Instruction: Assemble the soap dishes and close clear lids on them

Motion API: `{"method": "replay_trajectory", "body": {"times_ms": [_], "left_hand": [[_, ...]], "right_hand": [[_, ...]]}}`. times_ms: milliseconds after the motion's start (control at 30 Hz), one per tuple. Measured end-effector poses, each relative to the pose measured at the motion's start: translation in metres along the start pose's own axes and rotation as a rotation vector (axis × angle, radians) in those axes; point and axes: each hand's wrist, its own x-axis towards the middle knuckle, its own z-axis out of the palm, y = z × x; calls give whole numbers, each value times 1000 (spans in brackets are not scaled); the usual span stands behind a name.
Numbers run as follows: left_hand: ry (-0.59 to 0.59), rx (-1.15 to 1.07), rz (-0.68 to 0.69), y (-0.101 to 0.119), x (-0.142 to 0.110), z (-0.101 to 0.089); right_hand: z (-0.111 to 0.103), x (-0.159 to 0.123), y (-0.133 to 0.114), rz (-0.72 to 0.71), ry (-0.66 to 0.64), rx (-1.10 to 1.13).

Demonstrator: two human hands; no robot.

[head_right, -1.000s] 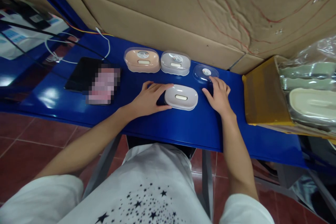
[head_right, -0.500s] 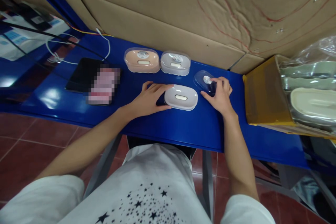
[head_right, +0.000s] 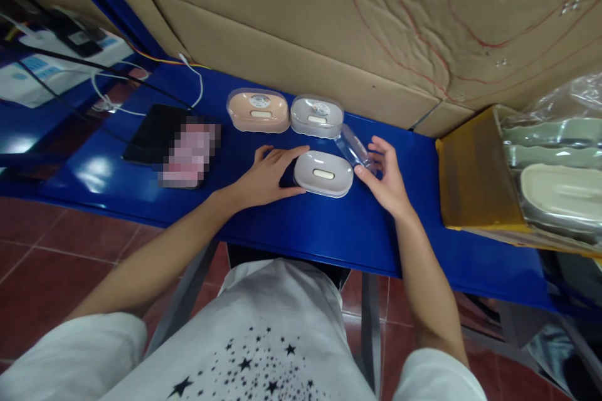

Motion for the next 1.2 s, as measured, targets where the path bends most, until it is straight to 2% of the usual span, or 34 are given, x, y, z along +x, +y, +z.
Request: {"method": "replay_trajectory", "body": {"times_ms": [100, 200, 467, 733, 1033, 1200], "left_hand": [[2, -15, -29, -2, 1, 0], [7, -24, -35, -3, 1, 0], [21, -56, -38, 1, 1, -3], [5, -45, -32, 2, 1, -3], [-13, -66, -40, 2, 1, -4], [-12, -62, -44, 1, 0, -4]], "right_hand": [[14, -9, -22, -143, -36, -25], [23, -13, -34, -246, -46, -128], [33, -13, -34, -392, -60, -243], [34, -16, -41, -306, -149, -299], [35, -17, -42, -283, -203, -285], [27, -16, -43, -304, -224, -281]]}}
